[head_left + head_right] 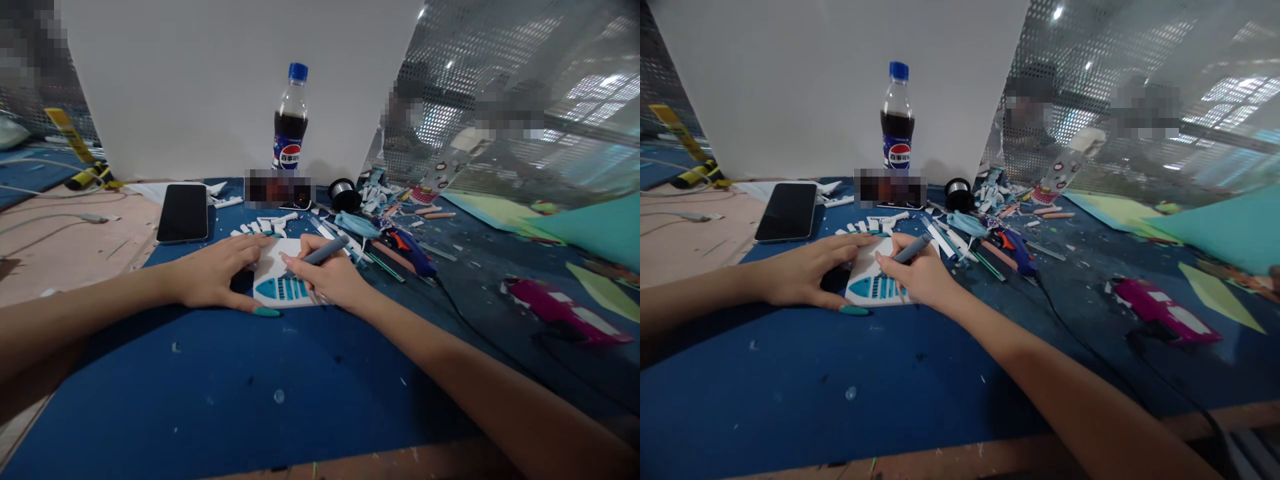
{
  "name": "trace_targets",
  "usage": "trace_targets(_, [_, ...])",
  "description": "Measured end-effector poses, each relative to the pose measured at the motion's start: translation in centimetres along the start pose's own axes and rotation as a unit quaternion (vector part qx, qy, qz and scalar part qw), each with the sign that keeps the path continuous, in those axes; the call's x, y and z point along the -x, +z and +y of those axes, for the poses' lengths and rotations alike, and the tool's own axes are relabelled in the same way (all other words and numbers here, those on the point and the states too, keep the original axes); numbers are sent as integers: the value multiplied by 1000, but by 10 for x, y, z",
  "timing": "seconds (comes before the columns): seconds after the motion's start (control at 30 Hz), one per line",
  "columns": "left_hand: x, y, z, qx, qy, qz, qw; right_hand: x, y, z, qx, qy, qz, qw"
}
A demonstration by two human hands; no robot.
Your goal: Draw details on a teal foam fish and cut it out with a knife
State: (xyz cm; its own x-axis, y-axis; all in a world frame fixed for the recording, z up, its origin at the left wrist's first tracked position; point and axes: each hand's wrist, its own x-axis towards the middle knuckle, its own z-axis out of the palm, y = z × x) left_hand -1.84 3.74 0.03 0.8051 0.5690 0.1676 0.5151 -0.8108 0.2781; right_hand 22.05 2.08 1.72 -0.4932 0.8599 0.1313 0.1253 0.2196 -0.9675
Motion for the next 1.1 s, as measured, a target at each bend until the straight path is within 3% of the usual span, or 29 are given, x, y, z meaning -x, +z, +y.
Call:
trace_targets(0.13, [0,0,0,3,-10,-4,1000,1,1,1,-3,2,6,1000])
trace_targets(0.33, [-2,-3,6,-16,-14,1,1000,-2,-3,2,-26,-8,73,997])
trace_targets(0.57, [-1,-1,5,-26,-11,12,1000,-3,-8,3,-33,4,57,998])
trace_targets(0.83, [-3,-4,6,-11,-18,-14,1000,-3,-6,6,-60,44,44,996])
trace_targets(1.1, [-2,-4,7,-13,-9,-6,1000,-2,-5,4,-54,41,65,996])
